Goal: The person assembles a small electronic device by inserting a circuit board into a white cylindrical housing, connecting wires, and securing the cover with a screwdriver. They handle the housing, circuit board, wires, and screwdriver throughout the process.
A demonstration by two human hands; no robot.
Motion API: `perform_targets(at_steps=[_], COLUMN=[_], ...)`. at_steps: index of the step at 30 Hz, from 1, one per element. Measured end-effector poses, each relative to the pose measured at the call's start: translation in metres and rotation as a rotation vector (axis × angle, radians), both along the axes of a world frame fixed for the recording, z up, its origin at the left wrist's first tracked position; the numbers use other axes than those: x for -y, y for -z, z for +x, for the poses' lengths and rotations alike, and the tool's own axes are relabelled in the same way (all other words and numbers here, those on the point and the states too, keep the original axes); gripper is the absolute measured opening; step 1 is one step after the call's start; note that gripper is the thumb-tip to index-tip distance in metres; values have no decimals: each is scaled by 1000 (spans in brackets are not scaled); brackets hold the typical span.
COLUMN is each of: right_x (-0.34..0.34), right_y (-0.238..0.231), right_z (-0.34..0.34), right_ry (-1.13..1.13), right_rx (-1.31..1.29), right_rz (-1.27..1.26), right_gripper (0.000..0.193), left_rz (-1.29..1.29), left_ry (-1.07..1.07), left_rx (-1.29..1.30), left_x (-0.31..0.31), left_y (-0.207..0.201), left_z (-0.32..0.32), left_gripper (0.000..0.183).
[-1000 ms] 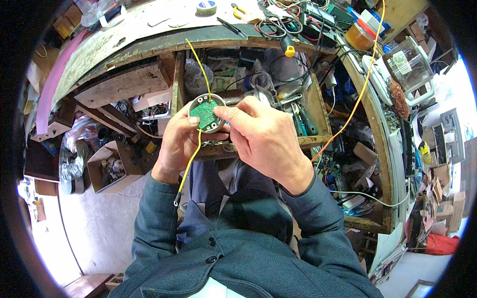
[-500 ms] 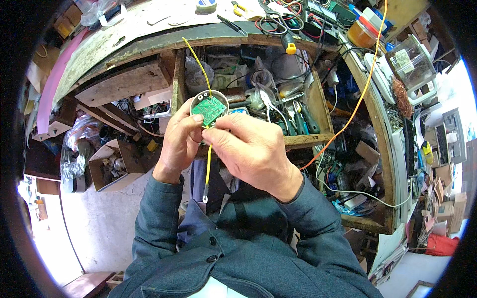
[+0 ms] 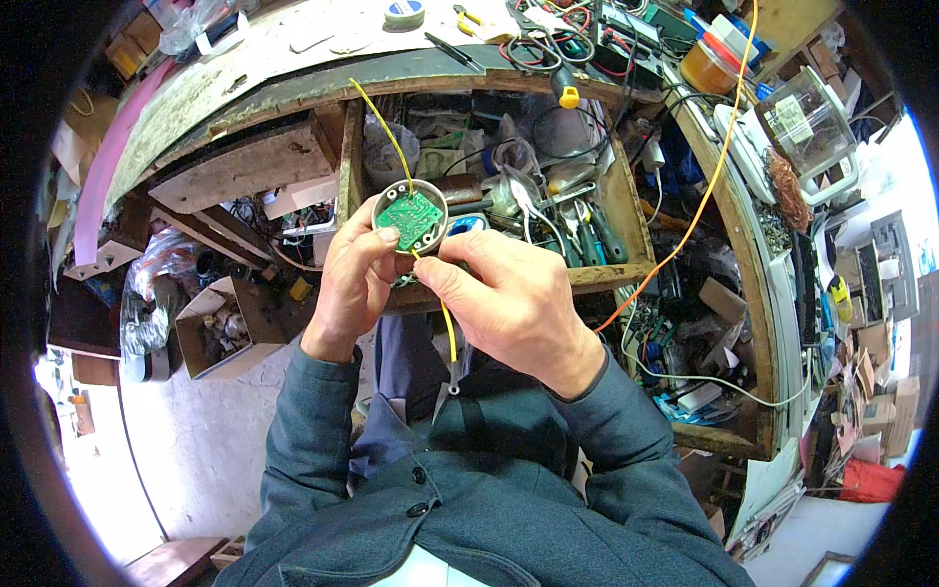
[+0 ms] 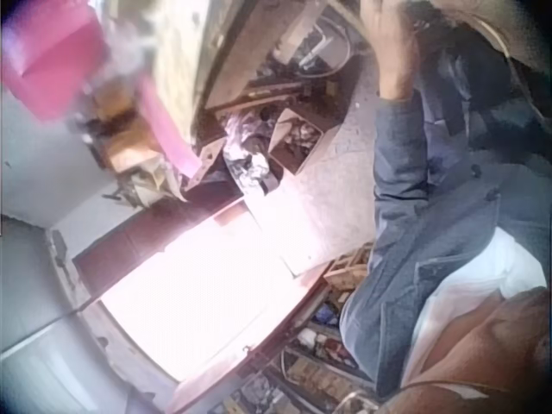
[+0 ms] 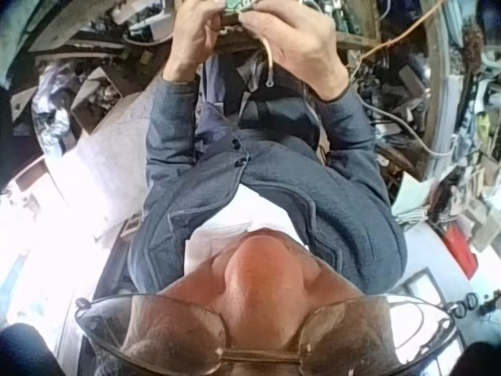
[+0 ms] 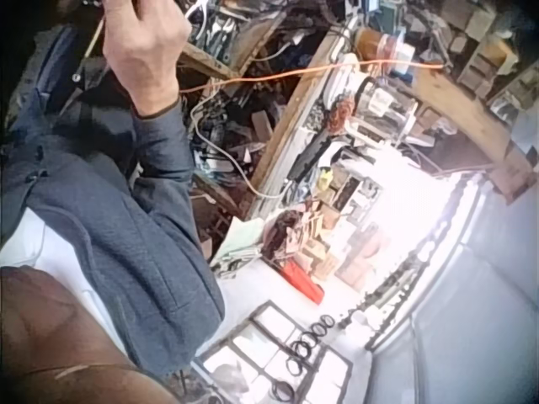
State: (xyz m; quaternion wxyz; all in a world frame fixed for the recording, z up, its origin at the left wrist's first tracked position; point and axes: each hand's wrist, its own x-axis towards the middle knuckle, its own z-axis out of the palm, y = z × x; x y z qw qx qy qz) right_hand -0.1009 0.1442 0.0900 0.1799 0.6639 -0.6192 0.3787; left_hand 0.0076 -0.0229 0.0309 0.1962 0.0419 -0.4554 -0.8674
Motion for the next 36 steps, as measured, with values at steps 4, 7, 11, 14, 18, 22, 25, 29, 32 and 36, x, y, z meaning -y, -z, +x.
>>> perform_targets(at_steps=[4,7,11,14,18,22,25,29,32,36], right_x=[-3,-4,-6,-7,-7,-5,2,7,9,9], right_y=[4,10,7,3,7,2,7,3,1,1], right_z=[4,4,4,4,1,9,10,11,11,9], right_ry=[22,29,-6,-25,-4,152,217,292,316,349], right_rx=[4,-1,46,109,293,462,387,365,351,268], right_rz=[43,58,100,113,99,128,70,109,113,113], right_gripper=[21,22,28,31,25,25,34,37,37,37], left_rz=[-14,-4,-2,-45,-34,-63,-67,-56,-79,-76], left_ry=[2,4,-30,-25,-50,-30,-26,-36,-57,-60], left_rx=[19,34,30,61,68,51,12,-20,-31,-28], left_x=[1,1,-1,2,1,3,4,3,3,2], left_y=[-3,-2,0,4,2,4,8,6,8,6], left_z=[0,-1,-2,-2,-1,0,0,0,-1,-1], left_gripper=[51,53,52,51,50,52,54,55,55,56])
